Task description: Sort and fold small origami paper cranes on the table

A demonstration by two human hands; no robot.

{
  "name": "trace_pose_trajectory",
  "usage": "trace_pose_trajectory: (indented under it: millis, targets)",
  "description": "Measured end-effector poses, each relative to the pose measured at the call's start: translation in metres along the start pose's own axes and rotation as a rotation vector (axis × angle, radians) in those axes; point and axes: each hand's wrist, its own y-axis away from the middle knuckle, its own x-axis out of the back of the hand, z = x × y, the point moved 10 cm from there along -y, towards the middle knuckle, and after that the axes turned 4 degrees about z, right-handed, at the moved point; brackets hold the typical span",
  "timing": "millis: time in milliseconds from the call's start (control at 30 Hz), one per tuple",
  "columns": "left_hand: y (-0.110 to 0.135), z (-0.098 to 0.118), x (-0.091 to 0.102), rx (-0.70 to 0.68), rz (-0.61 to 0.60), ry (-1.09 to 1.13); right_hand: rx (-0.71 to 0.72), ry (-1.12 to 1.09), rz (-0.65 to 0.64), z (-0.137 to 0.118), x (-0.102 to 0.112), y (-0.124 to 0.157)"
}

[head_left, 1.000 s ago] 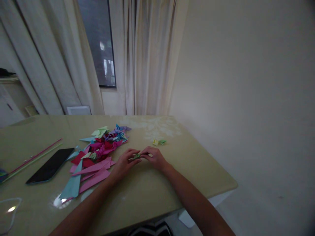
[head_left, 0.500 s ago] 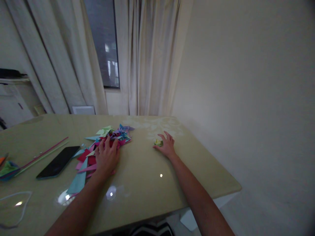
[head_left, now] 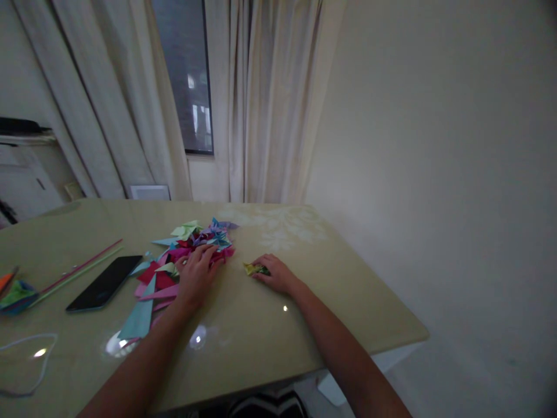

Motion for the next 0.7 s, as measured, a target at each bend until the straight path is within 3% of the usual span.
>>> trace_pose_trajectory:
  millis: [367,567,700]
  targets:
    - [0.0,0.025,0.017,-0.194,0.19,0.292,-0.137,0.038,0.157,0.023,0.022,0.004]
    - [0.008,0.039,0.027,-0.283,0.236,0.403,0.037,0.338,0.023,-0.017,-0.004,-0.008]
    - [0.011,0.048,0.036,-0.334,0.282,0.428,0.057,0.41,-0.016,-0.016,-0.007,-0.007]
